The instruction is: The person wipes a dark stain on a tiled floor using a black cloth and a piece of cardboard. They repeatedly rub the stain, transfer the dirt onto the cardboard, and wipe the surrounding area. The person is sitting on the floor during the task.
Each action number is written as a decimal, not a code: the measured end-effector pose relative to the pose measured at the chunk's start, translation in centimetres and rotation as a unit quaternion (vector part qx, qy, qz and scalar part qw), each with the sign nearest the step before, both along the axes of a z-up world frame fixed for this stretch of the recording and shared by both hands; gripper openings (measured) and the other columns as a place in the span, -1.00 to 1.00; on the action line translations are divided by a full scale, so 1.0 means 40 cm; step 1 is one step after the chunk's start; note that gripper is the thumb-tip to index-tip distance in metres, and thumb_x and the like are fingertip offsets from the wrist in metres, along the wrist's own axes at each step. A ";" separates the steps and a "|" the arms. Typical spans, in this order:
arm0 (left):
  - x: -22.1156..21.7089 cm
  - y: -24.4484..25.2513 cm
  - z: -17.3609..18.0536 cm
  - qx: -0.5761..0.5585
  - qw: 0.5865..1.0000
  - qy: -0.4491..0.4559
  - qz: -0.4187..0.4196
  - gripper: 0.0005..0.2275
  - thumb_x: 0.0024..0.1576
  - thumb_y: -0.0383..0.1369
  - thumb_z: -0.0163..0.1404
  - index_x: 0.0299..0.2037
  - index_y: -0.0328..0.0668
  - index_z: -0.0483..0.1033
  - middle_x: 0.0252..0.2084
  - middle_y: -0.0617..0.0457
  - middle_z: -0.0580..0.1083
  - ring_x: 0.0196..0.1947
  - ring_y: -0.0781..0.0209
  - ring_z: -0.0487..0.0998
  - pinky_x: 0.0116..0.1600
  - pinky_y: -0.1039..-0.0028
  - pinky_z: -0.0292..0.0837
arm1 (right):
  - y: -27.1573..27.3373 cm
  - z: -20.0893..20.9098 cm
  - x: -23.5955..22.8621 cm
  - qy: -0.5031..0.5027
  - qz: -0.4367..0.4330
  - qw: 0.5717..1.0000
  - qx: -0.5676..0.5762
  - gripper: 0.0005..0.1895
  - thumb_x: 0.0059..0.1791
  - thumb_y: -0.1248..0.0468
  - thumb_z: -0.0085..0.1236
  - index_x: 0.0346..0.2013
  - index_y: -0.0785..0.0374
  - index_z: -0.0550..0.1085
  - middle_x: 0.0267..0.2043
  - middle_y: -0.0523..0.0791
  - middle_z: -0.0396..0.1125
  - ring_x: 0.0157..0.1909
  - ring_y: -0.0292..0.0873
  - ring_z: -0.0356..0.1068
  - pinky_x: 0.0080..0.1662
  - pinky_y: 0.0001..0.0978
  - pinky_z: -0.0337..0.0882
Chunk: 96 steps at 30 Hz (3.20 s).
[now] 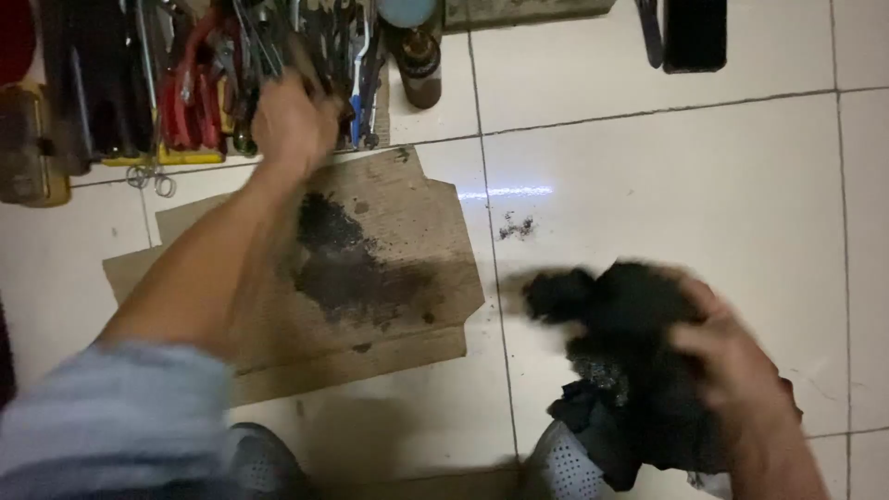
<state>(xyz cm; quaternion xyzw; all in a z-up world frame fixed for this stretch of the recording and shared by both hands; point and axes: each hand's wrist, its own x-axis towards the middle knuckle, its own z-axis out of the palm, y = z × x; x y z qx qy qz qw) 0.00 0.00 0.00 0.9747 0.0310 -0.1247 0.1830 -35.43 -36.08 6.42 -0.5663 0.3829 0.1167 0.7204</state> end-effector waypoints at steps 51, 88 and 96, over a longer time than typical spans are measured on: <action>-0.688 0.567 0.084 -0.377 0.627 0.139 0.667 -0.59 0.11 -0.50 0.02 0.18 -0.21 0.28 0.24 -0.05 0.41 0.18 -0.12 0.48 0.22 0.21 0.51 | 0.392 -0.244 0.653 -0.170 0.450 0.661 -0.576 -0.20 -0.21 0.37 -0.02 0.38 0.16 0.24 0.26 0.04 0.28 -0.06 0.30 0.18 -0.26 0.19 0.39; -0.866 0.647 0.127 -0.335 0.641 0.123 0.679 -0.71 0.10 -0.45 0.07 0.00 -0.45 0.47 -0.11 -0.15 0.49 -0.28 -0.04 0.45 -0.31 0.20 0.35 | 0.603 -0.234 0.561 -0.223 0.527 0.581 -0.579 -0.43 -0.21 0.21 0.04 0.10 0.21 0.48 0.13 0.04 0.39 -0.07 0.20 0.30 -0.46 0.14 0.41; -0.868 0.654 0.138 -0.357 0.597 0.131 0.706 -0.64 0.07 -0.43 0.14 0.05 -0.33 0.37 -0.01 -0.13 0.50 -0.15 -0.07 0.51 -0.22 0.17 0.43 | 0.805 -0.241 0.582 -0.248 0.472 0.567 -0.628 -0.32 -0.16 0.35 0.29 0.28 0.22 0.39 0.28 0.10 0.34 0.01 0.16 0.39 -0.03 -0.01 0.51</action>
